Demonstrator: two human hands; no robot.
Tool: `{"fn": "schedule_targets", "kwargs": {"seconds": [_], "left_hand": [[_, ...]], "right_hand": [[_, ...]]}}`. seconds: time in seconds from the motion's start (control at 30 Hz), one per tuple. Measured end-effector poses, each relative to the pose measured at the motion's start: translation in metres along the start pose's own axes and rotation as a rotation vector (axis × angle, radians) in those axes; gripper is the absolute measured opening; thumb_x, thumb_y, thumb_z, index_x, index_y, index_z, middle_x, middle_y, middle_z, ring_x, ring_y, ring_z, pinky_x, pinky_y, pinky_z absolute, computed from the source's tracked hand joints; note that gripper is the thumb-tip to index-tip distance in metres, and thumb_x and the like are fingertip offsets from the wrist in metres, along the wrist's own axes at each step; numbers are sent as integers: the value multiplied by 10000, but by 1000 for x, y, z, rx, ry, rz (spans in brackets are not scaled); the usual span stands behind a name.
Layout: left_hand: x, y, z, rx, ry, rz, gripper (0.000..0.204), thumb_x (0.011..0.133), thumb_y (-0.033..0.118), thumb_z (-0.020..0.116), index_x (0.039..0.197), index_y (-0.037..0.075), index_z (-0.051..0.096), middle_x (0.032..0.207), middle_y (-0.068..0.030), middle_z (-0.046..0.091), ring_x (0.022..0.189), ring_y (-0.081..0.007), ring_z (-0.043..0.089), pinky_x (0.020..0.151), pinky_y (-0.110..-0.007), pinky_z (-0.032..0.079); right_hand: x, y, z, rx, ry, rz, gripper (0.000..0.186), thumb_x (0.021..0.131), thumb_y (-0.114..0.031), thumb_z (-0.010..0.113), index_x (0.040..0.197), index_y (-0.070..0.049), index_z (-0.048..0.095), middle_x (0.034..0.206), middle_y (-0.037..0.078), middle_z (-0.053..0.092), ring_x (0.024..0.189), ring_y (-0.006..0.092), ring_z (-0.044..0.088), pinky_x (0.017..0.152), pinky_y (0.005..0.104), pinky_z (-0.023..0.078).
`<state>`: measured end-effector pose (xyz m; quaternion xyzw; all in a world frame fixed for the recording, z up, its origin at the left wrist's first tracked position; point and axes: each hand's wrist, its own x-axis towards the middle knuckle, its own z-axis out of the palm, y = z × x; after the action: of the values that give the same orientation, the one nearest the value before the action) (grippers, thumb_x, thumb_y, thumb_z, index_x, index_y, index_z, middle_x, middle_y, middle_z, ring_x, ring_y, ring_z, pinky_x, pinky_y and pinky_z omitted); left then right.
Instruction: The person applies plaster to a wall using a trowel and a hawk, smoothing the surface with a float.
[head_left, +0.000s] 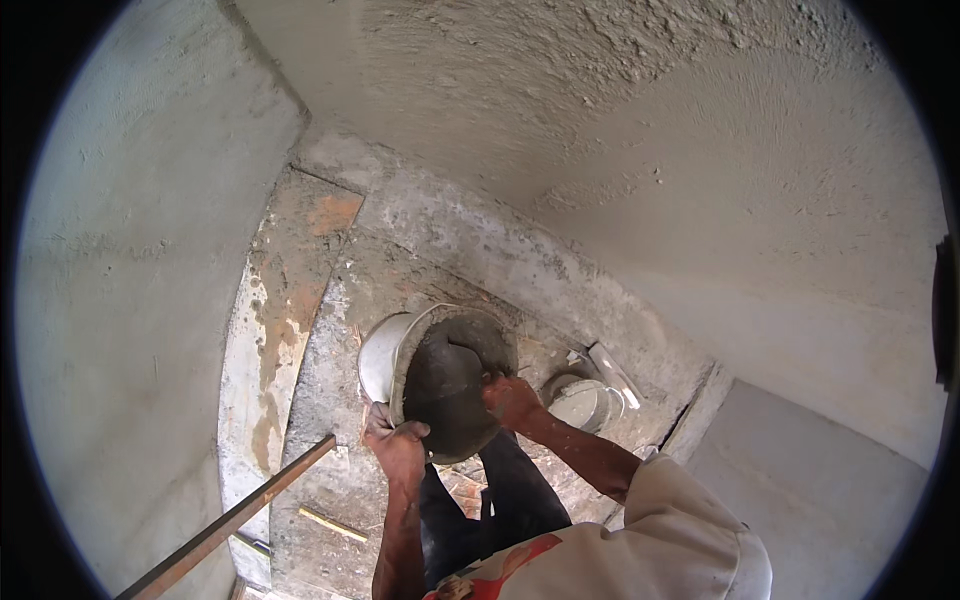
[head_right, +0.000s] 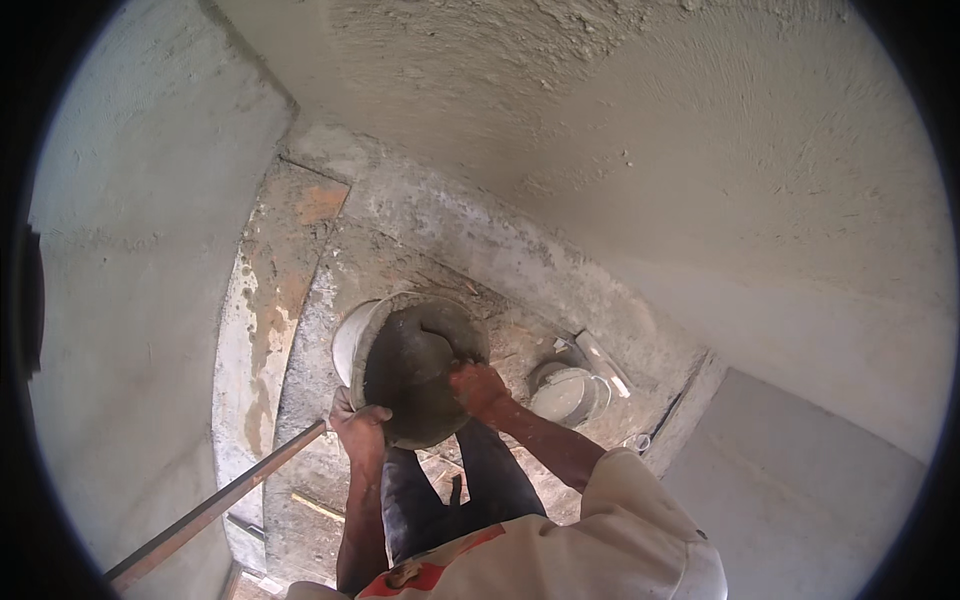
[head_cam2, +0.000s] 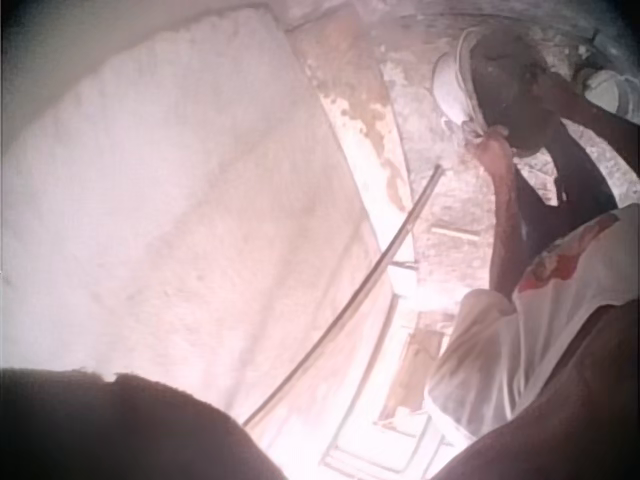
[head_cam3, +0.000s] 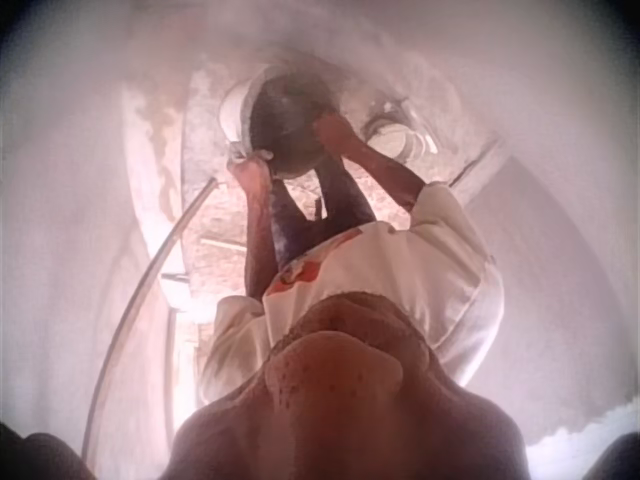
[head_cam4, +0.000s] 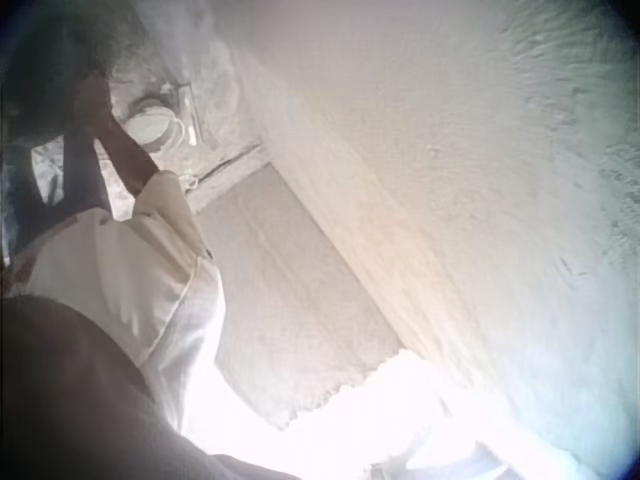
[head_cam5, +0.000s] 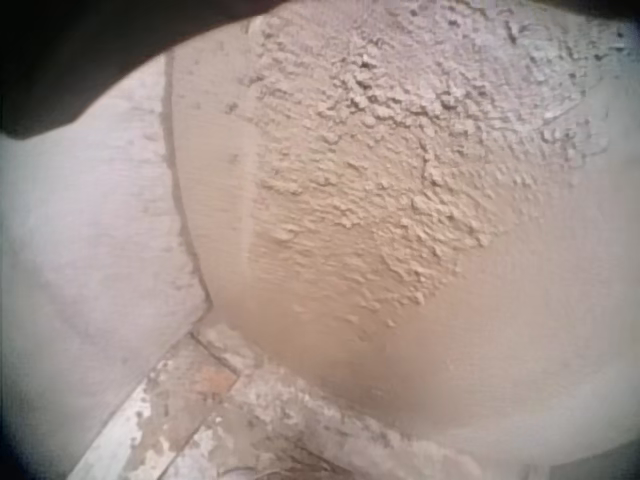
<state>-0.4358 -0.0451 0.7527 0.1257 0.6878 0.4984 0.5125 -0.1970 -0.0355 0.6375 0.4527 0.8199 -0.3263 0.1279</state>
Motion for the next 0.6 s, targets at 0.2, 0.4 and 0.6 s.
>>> {"fn": "schedule_targets", "kwargs": {"seconds": [0.2, 0.4, 0.6], "left_hand": [[-1, 22, -72, 6, 136, -26, 321, 593, -95, 605, 893, 17, 609, 771, -10, 631, 646, -121, 559, 630, -266, 491], [1, 22, -142, -124, 323, -132, 504, 538, -132, 590, 1024, -18, 658, 917, -52, 669, 757, -196, 626, 700, -321, 527], [25, -23, -204, -104, 463, -127, 498, 545, -138, 585, 1021, -7, 649, 912, -57, 654, 733, -191, 599, 690, -318, 503]], "right_hand": [[15, -23, -58, 319, -123, -127, 417, 1026, -405, 650, 1154, -12, 705, 887, 216, 717, 831, 331, 745, 772, 458, 601], [68, -24, -173, 969, -705, 191, 441, 1015, -474, 692, 1202, -78, 744, 823, 55, 693, 680, 143, 655, 557, 315, 549], [118, 7, -243, 881, 428, 402, 423, 1051, -467, 606, 1030, -52, 687, 673, 10, 585, 486, 120, 518, 411, 294, 432]]}}
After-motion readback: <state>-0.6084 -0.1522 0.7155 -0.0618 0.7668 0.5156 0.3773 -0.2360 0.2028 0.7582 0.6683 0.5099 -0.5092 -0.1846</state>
